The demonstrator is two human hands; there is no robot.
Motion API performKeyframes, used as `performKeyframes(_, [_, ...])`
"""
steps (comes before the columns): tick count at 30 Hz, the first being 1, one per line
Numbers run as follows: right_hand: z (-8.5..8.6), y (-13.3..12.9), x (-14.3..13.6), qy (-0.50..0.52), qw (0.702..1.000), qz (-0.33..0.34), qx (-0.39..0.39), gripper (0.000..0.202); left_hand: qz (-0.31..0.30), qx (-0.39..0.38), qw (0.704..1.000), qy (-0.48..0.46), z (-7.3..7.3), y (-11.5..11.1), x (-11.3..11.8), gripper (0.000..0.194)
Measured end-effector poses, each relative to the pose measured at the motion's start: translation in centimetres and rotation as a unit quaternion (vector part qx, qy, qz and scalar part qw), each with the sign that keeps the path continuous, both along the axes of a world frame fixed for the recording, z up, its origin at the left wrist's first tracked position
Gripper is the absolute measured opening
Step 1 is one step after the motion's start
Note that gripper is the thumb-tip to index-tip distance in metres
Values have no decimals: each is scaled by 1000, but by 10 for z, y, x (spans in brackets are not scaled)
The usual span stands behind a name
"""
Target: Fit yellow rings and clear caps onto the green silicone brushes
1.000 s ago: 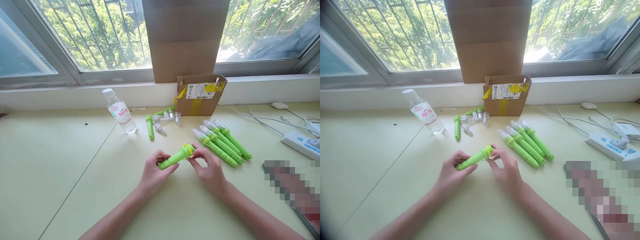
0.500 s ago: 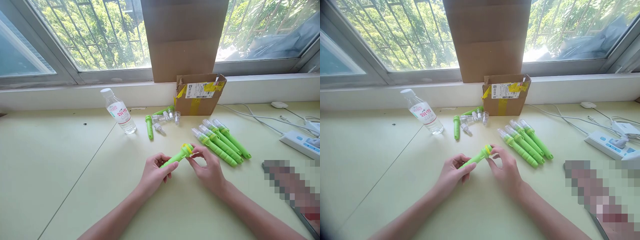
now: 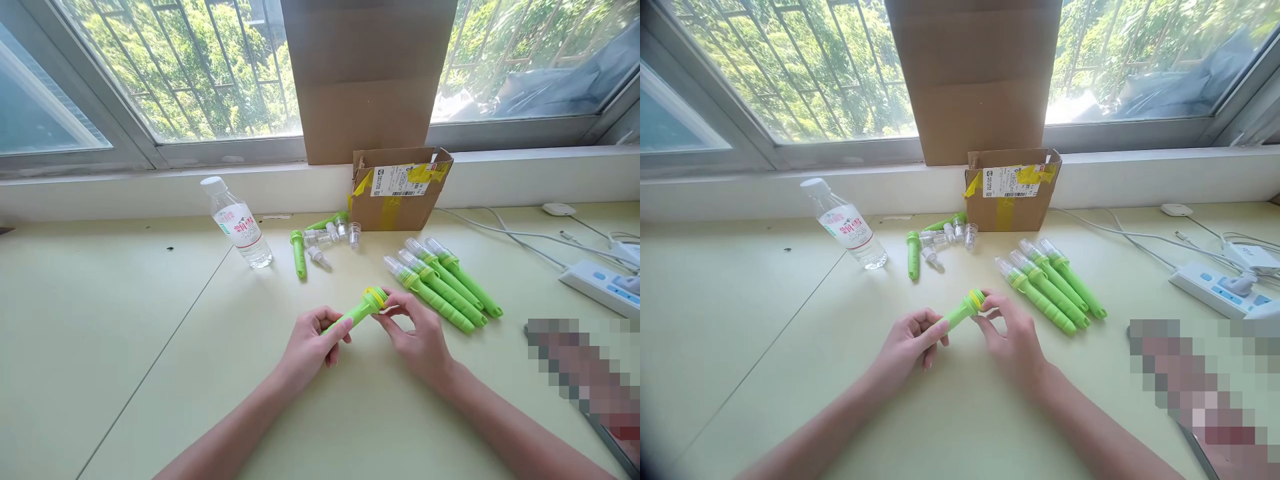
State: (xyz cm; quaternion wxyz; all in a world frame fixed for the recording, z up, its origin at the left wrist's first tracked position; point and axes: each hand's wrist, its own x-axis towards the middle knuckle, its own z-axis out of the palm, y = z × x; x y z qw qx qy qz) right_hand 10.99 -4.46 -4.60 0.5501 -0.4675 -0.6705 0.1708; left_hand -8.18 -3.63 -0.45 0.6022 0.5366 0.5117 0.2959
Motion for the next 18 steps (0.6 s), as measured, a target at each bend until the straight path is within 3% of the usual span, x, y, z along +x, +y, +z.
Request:
performKeyframes(10, [4,0,-1,41,998,37,-41,8,-20,-28,999,-12,1,3,-2,36])
performKeyframes(18, [2,-1,-1,43,998,18,-46,8,-27,-16,999,-8,2,2,-2,34])
